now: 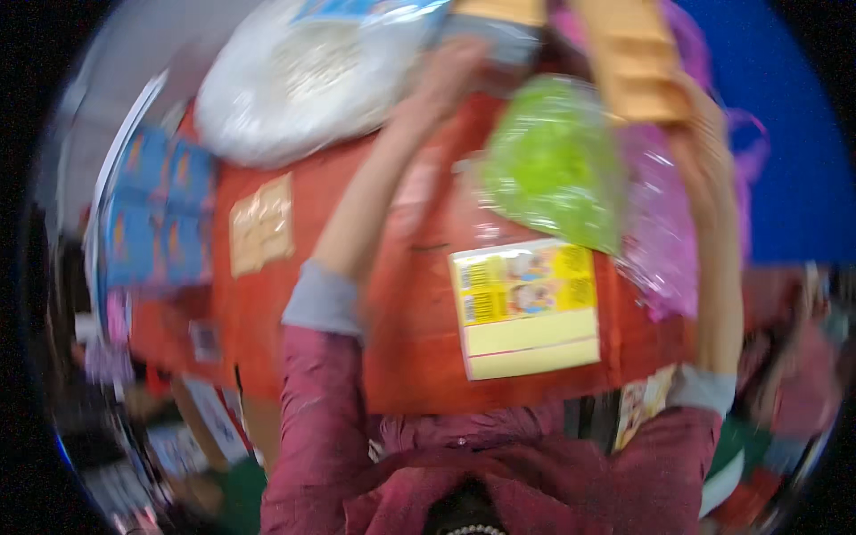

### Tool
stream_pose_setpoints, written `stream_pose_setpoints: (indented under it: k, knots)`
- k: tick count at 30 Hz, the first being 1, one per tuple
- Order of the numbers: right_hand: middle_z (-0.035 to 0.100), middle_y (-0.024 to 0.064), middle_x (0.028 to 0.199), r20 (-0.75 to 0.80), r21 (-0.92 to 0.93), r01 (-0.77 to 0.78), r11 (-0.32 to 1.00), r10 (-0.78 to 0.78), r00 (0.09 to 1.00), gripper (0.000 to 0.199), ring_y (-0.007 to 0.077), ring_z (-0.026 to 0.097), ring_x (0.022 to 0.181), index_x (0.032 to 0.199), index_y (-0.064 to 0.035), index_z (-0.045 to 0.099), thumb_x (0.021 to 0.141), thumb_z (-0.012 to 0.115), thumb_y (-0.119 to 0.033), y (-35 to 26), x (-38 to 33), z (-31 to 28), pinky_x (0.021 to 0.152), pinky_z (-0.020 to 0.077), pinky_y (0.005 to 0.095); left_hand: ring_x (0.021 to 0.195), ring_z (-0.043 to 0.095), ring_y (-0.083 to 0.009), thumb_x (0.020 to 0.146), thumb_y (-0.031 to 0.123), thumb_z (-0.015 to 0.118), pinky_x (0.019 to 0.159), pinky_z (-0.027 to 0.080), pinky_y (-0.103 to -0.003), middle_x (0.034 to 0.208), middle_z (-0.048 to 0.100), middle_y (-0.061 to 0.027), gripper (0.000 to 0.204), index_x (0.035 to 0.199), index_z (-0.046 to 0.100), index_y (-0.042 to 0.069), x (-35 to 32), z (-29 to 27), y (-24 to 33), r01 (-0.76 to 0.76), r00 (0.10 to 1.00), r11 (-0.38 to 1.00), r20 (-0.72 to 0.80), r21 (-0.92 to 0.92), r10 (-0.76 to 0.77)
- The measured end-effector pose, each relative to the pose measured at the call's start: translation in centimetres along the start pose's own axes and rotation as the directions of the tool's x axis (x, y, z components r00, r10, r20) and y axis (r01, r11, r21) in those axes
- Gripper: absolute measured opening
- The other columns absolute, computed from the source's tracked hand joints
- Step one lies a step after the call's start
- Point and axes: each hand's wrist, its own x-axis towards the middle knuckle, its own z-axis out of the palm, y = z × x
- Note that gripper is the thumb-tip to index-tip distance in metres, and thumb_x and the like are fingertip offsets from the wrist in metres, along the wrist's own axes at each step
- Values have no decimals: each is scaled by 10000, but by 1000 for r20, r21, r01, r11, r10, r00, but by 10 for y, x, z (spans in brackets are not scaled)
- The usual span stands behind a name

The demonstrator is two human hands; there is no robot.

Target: Peeling stickers from a sheet and applying them to small plastic toy trays at a factory workstation.

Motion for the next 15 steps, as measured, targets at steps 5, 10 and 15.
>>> stream_pose_setpoints:
  k: [5,10,15]
  knots:
    - [516,120,1220,98,-18,-51,999,53,994,393,212,490,1119,1179,8,511,853,596,-195,-9,22,-46,986,373,344,675,626,-216,665,130,563,547,527,-313,712,598,-98,70,628,611,95,11,0,20,-132,960,960,-211,249,186]
    - [498,120,1249,28,-6,-117,993,117,993,399,206,485,1128,1215,5,489,874,564,-188,-13,22,-42,987,373,341,616,534,-161,627,110,567,414,465,-259,605,442,-53,145,556,446,71,-23,-64,73,-105,888,959,-410,262,209]
    - [480,110,1273,82,-86,-37,996,44,996,400,200,477,1141,1240,-1,463,891,536,-183,-14,14,-45,989,373,333,625,522,-163,606,146,580,502,444,-240,647,462,-20,146,569,446,100,-117,-158,112,-102,861,948,-449,303,237]
